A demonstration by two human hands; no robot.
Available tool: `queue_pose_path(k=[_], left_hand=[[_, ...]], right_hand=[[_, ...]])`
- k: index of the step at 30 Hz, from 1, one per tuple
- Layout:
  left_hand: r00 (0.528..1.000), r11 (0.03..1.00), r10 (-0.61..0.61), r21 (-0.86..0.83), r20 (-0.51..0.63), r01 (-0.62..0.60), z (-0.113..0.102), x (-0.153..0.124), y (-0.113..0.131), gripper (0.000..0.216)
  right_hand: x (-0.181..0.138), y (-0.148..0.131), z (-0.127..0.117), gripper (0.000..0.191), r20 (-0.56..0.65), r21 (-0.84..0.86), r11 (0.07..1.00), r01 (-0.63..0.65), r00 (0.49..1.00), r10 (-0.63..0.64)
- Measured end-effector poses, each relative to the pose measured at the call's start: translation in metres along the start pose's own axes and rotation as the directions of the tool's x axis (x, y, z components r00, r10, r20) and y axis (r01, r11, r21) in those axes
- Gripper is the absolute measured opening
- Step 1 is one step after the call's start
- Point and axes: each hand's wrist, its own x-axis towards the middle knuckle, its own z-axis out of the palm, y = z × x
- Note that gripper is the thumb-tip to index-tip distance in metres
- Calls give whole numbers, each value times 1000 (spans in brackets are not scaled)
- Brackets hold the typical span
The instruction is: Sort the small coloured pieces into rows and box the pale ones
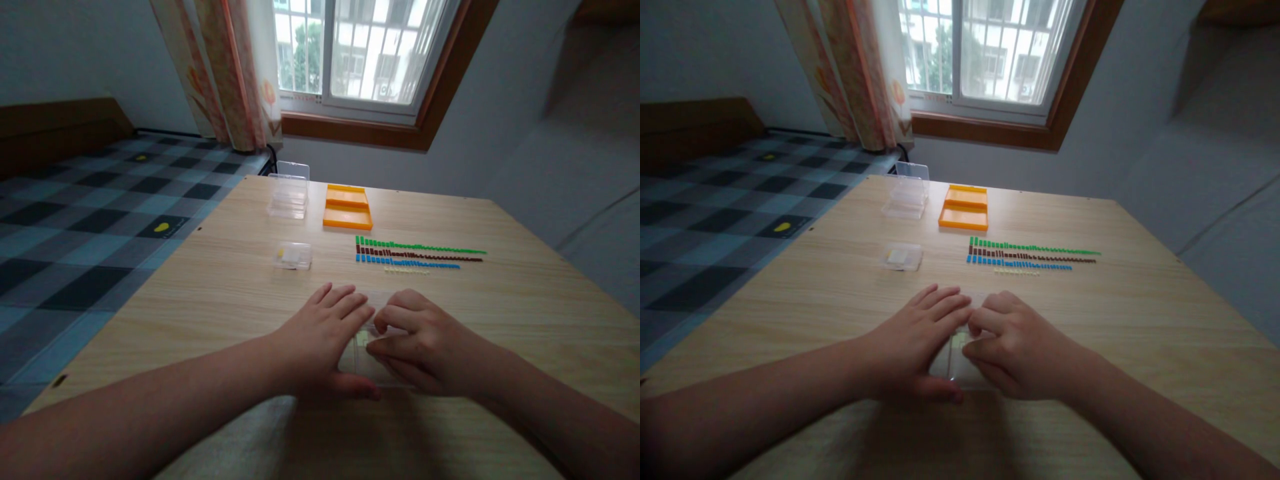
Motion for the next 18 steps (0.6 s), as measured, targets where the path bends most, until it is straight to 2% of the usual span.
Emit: queue_pose_path(k=[10,14,18], left_hand=[[1000,1000,3,13,-8,-2,1,0,-1,93],[1000,1000,4,17,-5,-4,1,0,-1,88],[1000,1000,0,13,-5,0,1,0,0,94]], right_hand=[[2,1,0,21,-28,2,1000,20,999,-20],[3,1,0,22,-21,-1,1000,12,1000,-13],[3,0,-2,21,-46,-7,999,40,998,-40]])
